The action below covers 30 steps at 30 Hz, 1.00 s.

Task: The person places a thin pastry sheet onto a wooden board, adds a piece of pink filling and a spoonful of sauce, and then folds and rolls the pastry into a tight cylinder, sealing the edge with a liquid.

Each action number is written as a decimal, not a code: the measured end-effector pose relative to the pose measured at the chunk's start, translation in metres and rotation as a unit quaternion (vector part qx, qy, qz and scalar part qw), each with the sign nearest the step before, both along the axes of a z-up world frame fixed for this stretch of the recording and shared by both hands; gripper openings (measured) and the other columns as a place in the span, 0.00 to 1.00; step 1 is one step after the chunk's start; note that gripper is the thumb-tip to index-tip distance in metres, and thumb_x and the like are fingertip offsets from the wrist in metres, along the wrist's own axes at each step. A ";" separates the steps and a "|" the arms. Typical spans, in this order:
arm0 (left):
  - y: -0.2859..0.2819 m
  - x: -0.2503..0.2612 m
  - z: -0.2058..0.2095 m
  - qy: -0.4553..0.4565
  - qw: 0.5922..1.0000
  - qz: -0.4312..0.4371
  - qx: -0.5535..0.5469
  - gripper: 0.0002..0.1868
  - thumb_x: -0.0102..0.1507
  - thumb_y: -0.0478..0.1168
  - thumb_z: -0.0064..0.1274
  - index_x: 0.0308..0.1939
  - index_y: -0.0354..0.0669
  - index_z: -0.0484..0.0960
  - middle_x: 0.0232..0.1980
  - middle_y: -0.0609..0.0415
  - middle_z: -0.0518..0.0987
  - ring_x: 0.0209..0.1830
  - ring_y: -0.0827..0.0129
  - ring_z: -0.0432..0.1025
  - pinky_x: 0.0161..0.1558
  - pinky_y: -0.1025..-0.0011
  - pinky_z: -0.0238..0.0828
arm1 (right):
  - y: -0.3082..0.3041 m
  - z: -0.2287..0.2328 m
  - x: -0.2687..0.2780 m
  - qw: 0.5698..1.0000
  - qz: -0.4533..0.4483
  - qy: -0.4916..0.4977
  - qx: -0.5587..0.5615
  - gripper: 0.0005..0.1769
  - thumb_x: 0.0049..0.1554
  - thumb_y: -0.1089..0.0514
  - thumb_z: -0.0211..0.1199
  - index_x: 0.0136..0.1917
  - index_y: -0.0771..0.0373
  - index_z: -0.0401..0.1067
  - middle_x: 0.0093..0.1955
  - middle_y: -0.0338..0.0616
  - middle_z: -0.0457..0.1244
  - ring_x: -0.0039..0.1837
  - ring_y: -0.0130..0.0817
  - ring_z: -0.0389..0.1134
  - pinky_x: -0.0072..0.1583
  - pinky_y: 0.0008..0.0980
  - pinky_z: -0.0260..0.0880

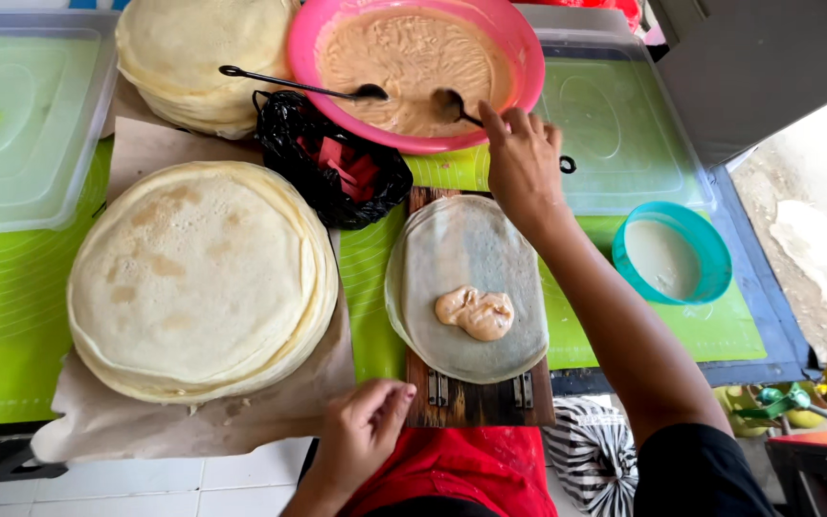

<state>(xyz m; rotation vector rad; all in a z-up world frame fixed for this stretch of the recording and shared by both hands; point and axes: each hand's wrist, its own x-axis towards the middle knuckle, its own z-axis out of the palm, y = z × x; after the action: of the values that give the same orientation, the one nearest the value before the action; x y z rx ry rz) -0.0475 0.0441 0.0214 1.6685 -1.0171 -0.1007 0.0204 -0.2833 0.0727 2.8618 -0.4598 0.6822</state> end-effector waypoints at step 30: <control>-0.021 -0.045 -0.012 -0.337 0.933 -0.016 0.121 0.30 0.56 0.37 0.56 0.61 0.33 0.66 0.34 0.55 0.66 0.33 0.67 0.61 0.41 0.69 0.66 | 0.153 -0.071 -0.270 0.584 -0.177 -0.219 0.762 0.24 0.44 0.64 0.63 0.55 0.73 0.65 0.41 0.62 0.70 0.40 0.43 0.71 0.44 0.37 0.74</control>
<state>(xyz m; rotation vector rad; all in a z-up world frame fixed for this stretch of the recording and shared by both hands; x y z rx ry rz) -0.0930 0.0226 0.0097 1.9632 -1.5937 0.3671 -0.2498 -0.1307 0.0014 3.4100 -2.8270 1.3274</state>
